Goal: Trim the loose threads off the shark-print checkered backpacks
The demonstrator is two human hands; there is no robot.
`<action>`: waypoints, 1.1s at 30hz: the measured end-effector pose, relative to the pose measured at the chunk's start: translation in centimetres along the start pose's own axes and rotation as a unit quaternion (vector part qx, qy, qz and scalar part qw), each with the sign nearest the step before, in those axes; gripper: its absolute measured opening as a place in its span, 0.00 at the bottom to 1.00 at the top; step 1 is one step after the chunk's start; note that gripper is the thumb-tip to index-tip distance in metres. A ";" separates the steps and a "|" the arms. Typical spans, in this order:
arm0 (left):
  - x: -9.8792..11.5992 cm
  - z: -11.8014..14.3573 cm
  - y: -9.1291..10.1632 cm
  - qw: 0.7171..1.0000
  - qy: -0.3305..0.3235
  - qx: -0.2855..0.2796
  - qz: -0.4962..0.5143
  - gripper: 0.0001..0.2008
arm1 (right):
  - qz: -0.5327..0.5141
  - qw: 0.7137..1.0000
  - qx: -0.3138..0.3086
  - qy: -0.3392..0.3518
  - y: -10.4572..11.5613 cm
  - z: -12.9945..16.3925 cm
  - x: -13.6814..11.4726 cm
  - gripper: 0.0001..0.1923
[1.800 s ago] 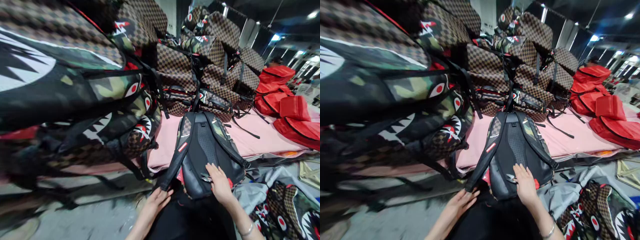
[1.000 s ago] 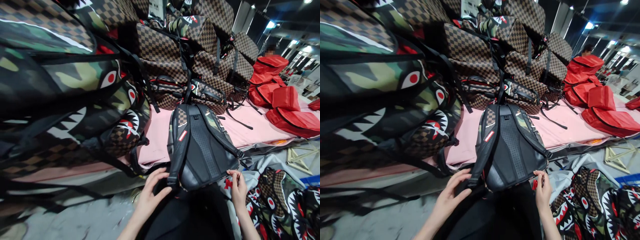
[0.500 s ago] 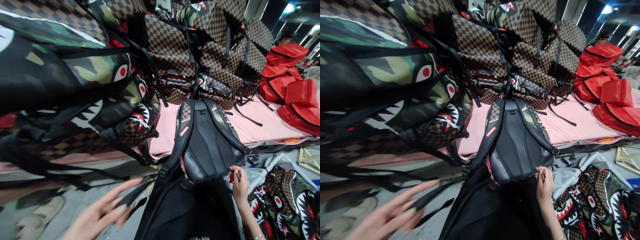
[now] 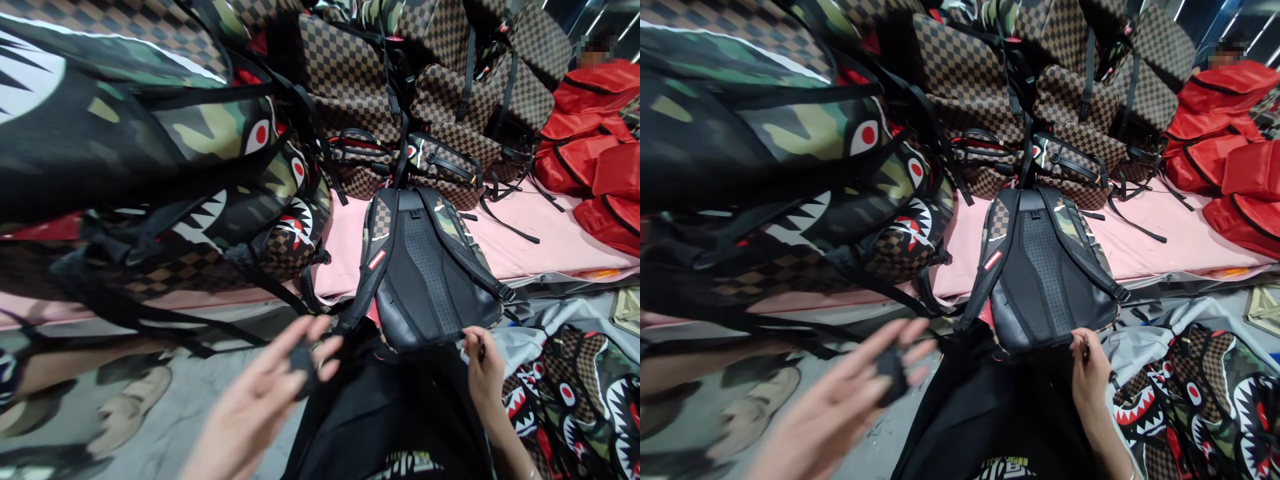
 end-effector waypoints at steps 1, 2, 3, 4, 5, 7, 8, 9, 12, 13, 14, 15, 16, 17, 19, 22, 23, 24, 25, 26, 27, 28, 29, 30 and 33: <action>-0.8 0.6 -2.0 0.998 0.021 -0.043 0.050 0.32 | -0.012 1.000 -0.027 0.000 -0.2 0.6 -0.8 0.15; -1.5 0.9 -3.9 0.990 0.046 -0.086 0.101 0.32 | -0.019 0.998 -0.059 0.001 -0.4 1.1 -1.5 0.13; -2.1 1.1 -5.5 0.979 0.069 -0.122 0.145 0.33 | -0.025 0.995 -0.095 0.002 -0.6 1.5 -2.3 0.13; -2.7 1.1 -6.8 0.970 0.088 -0.147 0.174 0.33 | -0.030 0.991 -0.134 0.005 -0.8 1.9 -3.0 0.14; -3.1 1.0 -7.6 0.965 0.098 -0.162 0.184 0.33 | -0.037 0.984 -0.174 0.008 -1.0 2.2 -3.7 0.15; -3.7 0.7 -8.3 0.962 0.105 -0.177 0.181 0.31 | -0.054 0.969 -0.240 0.025 -1.4 2.7 -4.9 0.14; -3.9 0.5 -8.2 0.962 0.104 -0.181 0.175 0.31 | -0.065 0.962 -0.262 0.046 -1.6 2.8 -5.4 0.13; -4.2 0.3 -8.0 0.963 0.101 -0.183 0.168 0.30 | -0.073 0.956 -0.275 0.072 -1.7 2.9 -5.9 0.12; -4.8 -0.1 -7.3 0.966 0.089 -0.190 0.149 0.31 | -0.093 0.940 -0.288 0.156 -2.2 2.8 -6.9 0.11; -5.1 -0.1 -7.1 0.967 0.086 -0.193 0.139 0.32 | -0.099 0.937 -0.288 0.173 -2.4 2.7 -7.1 0.10; -5.3 -0.2 -7.0 0.969 0.083 -0.196 0.126 0.32 | -0.103 0.934 -0.287 0.184 -2.6 2.6 -7.3 0.10; -5.4 -0.2 -6.9 0.970 0.082 -0.199 0.110 0.33 | -0.107 0.933 -0.285 0.190 -2.7 2.4 -7.4 0.10; -5.5 -0.2 -6.9 0.971 0.083 -0.201 0.094 0.34 | -0.111 0.934 -0.283 0.191 -2.8 2.2 -7.5 0.09; -5.6 -0.1 -6.9 0.972 0.085 -0.202 0.081 0.34 | -0.114 0.934 -0.280 0.190 -2.9 2.0 -7.6 0.09; -5.6 0.0 -7.0 0.972 0.091 -0.206 0.068 0.34 | -0.120 0.933 -0.284 0.187 -3.0 1.7 -7.8 0.08; -5.5 0.2 -7.1 0.971 0.090 -0.211 0.066 0.34 | -0.115 0.931 -0.291 0.187 -3.0 1.4 -7.9 0.06; -5.5 0.2 -7.2 0.971 0.090 -0.211 0.066 0.33 | -0.109 0.933 -0.288 0.185 -3.0 1.4 -7.9 0.05; -5.5 0.1 -7.2 0.971 0.089 -0.209 0.067 0.33 | -0.103 0.936 -0.283 0.182 -3.0 1.3 -7.8 0.05; -5.5 0.0 -7.1 0.972 0.088 -0.207 0.069 0.33 | -0.100 0.940 -0.276 0.176 -2.9 1.4 -7.8 0.05; -5.6 -0.1 -7.1 0.972 0.089 -0.204 0.071 0.33 | -0.101 0.942 -0.270 0.170 -2.9 1.4 -7.7 0.05; -5.6 -0.2 -7.1 0.972 0.090 -0.204 0.072 0.33 | -0.105 0.943 -0.271 0.162 -2.9 1.5 -7.7 0.05; -5.7 -0.3 -7.1 0.972 0.091 -0.205 0.072 0.34 | -0.110 0.942 -0.276 0.156 -2.9 1.5 -7.7 0.06; -5.8 -0.3 -7.2 0.972 0.092 -0.207 0.069 0.34 | -0.114 0.939 -0.286 0.153 -2.9 1.6 -7.8 0.07; -5.8 -0.4 -7.2 0.971 0.093 -0.211 0.065 0.34 | -0.116 0.935 -0.298 0.152 -3.0 1.7 -7.9 0.08; -6.1 -0.3 -7.4 0.970 0.093 -0.221 0.049 0.34 | -0.104 0.928 -0.321 0.161 -3.2 1.7 -8.3 0.07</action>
Point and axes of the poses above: each hand's wrist, its own z-axis away from the middle knuckle, its own y-axis out of the back of the hand, x = y × z, the point moved 3 cm from there along -z, towards the middle knuckle, and after that the axes turned 1 degree about z, right-handed, at the moved point
